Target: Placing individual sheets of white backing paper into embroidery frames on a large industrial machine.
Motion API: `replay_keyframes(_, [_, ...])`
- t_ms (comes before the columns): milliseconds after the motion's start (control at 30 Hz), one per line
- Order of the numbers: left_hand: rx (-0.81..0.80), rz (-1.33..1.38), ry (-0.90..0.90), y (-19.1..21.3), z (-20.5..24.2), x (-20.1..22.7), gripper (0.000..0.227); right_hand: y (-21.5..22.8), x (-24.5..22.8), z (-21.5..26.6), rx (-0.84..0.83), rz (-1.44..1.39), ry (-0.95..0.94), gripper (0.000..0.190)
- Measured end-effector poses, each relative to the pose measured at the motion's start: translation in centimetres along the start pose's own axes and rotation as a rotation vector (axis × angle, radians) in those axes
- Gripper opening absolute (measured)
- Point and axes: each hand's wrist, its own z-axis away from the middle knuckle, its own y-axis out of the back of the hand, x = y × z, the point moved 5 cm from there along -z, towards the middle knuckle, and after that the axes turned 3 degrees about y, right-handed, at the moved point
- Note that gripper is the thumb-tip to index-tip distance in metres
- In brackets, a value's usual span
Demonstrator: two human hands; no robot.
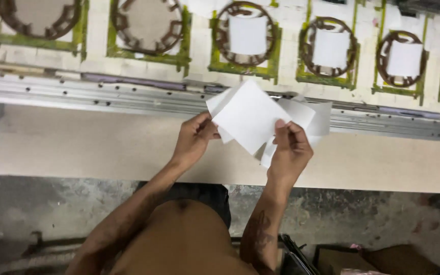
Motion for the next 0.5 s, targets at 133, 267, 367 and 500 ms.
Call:
replay_keyframes(133, [0.042, 0.141, -0.008, 3.8, -0.6, -2.2, 0.025, -3.8, 1.2, 1.5, 0.065, -0.146, -0.012, 0.008])
replay_keyframes(267, [0.047, 0.289, 0.006, 6.5, -0.7, -2.1, 0.029, -10.1, 1.1, 5.4, 0.132, -0.212, -0.047, 0.01])
replay_keyframes(367, [-0.071, 0.296, 0.073, 11.0, -1.3, -7.1, 0.037, -15.1, -1.1, 8.7, 0.125, -0.202, -0.084, 0.014])
replay_keyframes(500, [-0.174, 0.39, 0.07, 17.2, 0.1, 1.6, 0.048, -18.2, 2.5, 11.0, 0.091, -0.21, -0.04, 0.01])
